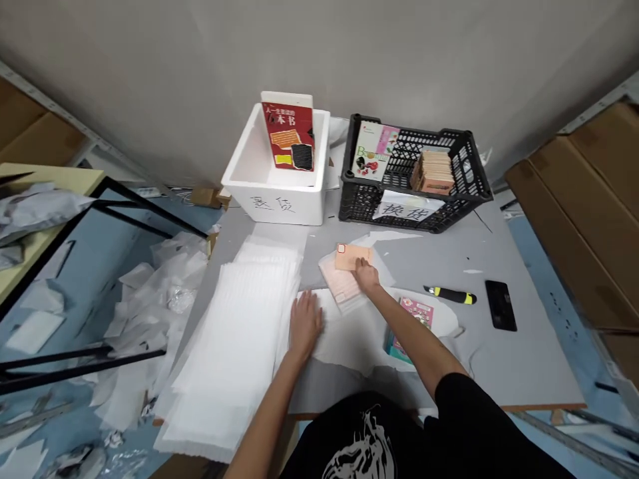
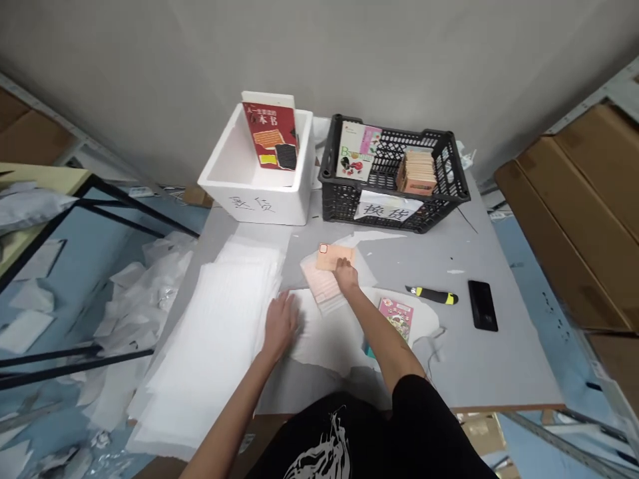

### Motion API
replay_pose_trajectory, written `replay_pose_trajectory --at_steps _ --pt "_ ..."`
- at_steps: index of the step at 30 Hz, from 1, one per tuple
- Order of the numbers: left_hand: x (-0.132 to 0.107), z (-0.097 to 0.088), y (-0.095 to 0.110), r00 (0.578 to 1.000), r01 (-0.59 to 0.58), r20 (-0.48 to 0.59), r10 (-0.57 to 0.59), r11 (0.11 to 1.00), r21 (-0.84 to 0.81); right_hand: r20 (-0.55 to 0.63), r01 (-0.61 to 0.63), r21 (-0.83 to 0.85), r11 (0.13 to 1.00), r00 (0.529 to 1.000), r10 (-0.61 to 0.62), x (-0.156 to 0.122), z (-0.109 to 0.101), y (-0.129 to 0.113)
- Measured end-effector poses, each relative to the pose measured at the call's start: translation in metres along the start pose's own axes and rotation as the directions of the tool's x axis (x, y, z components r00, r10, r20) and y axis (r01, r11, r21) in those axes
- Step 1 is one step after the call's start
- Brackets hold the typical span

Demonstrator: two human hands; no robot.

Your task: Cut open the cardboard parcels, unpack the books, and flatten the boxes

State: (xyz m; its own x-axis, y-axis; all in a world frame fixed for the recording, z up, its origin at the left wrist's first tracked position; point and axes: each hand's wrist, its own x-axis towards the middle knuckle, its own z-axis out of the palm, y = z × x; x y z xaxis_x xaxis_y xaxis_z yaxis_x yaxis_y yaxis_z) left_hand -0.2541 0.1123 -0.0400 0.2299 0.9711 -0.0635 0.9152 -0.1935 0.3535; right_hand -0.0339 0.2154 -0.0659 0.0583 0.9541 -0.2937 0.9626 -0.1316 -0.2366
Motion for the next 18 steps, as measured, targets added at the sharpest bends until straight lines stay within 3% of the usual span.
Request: replay_pose_trajectory --at_steps 3,6,12,18 --pt "0.022 0.020 0.048 0.992 -0.105 0.071 0.107 0.994 -0.019 0.047 0.053 -0.013 0.998 0.998 -0.052 0.004 -0.004 0.006" --pt "0.038 0.039 0.077 0.972 -0.187 0.144 0.185 0.982 0.001 0.050 0.138 -0.027 0.990 0.989 -0.136 0.004 -0.010 0.017" --pt "0.049 0.062 0.083 0.959 -0.204 0.212 0.188 0.978 0.054 0.064 0.247 -0.037 0.968 0.968 -0.244 0.008 -0.025 0.032" --pt "0.049 0.062 0.088 0.961 -0.159 0.240 0.138 0.985 0.069 0.115 0.231 0.004 0.973 0.966 -0.230 0.018 -0.036 0.020"
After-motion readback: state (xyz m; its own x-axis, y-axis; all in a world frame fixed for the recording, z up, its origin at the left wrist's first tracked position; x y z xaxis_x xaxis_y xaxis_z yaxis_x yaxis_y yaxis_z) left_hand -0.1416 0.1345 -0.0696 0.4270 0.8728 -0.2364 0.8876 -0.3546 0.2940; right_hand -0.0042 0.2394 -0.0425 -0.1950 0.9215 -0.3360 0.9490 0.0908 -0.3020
